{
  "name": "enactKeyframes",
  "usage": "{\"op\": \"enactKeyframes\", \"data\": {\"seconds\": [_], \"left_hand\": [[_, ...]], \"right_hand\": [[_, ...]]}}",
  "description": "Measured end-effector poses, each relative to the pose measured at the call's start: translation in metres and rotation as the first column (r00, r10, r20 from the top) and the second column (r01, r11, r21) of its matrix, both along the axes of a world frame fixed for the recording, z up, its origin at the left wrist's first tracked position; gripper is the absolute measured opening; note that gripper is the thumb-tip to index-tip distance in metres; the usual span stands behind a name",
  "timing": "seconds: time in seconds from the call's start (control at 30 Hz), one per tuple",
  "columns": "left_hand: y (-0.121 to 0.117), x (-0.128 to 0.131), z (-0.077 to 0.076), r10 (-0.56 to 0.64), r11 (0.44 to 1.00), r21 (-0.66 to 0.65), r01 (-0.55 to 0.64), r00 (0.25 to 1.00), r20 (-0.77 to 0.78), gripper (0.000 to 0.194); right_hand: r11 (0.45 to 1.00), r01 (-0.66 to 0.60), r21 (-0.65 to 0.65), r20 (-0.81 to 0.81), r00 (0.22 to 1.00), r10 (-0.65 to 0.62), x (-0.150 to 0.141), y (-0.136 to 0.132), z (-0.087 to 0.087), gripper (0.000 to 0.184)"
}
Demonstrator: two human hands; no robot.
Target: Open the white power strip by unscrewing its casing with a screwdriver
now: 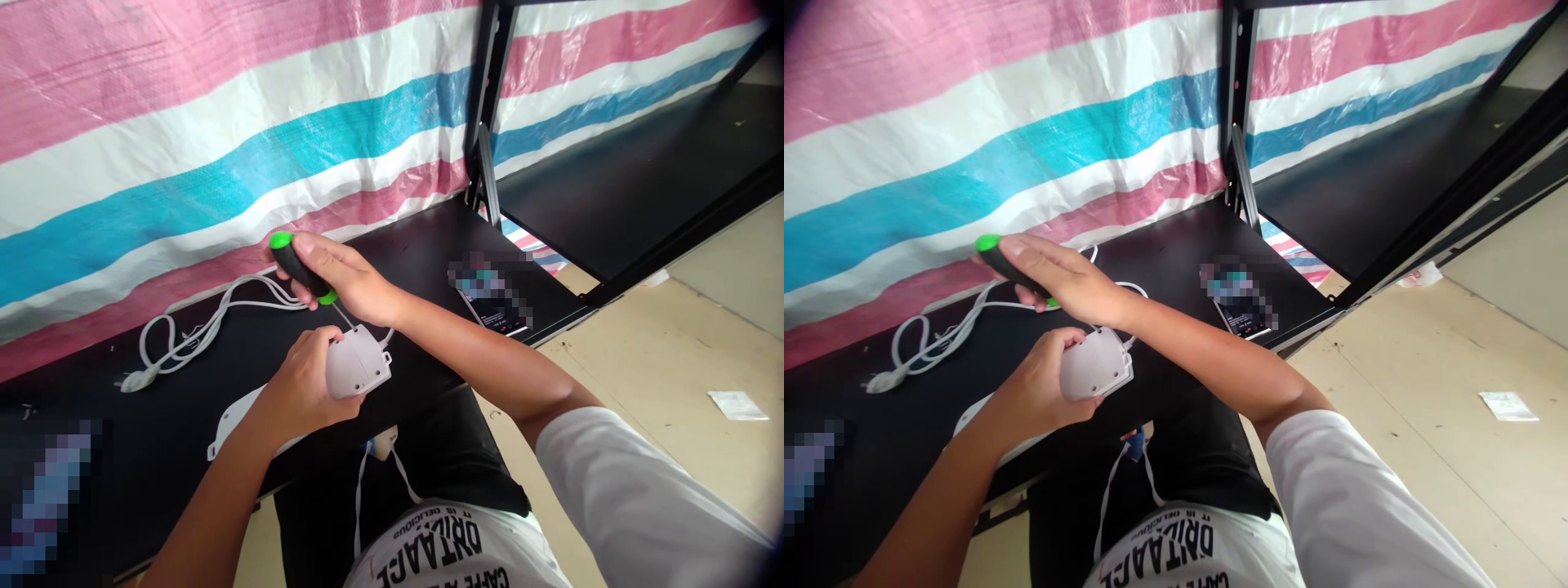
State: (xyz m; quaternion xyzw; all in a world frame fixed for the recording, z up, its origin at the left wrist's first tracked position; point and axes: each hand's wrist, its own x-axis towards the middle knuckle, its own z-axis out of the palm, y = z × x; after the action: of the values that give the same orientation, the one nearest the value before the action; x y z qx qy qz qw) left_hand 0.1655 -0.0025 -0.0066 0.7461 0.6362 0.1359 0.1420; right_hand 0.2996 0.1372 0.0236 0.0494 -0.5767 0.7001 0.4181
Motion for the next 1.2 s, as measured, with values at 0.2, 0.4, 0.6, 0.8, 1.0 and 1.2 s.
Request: {"op": "enactKeyframes", "data": {"seconds": [0.2,0.4,0.6,0.8,1.0,1.2], "left_hand": [[0.000,0.002,0.001,-0.003,1.000,0.008,0.003,1.000,-0.005,0.073],[-0.001,0.001,-0.001,0.009,1.000,0.018,-0.008,1.000,-0.013,0.076],[-0.004,0.004,0.000,0.003,1.000,0.024,-0.002,1.000,-0.008,0.073],[-0.010,0.009,0.003,0.032,0.999,-0.016,-0.032,0.999,-0.007,0.074],[-0.018,0.022,0.013,0.081,0.995,-0.054,-0.080,0.997,0.014,0.072],[-0.007,0.011,0.015,0.074,0.996,-0.043,-0.073,0.997,0.016,0.070]], "right_hand": [[0.994,0.086,-0.065,-0.002,0.996,-0.087,0.000,-0.001,-0.001,0.049],[0.998,-0.033,-0.044,0.027,0.999,0.035,0.000,0.004,0.001,0.054],[0.998,0.031,-0.057,-0.055,0.998,-0.034,-0.001,-0.001,0.003,0.051],[0.999,-0.024,-0.025,0.059,0.998,0.025,0.004,-0.006,0.006,0.058],[0.999,0.040,0.014,-0.025,0.999,-0.040,0.001,-0.011,0.005,0.053],[0.974,0.227,-0.017,-0.170,0.959,-0.227,0.008,0.000,0.013,0.042]]}}
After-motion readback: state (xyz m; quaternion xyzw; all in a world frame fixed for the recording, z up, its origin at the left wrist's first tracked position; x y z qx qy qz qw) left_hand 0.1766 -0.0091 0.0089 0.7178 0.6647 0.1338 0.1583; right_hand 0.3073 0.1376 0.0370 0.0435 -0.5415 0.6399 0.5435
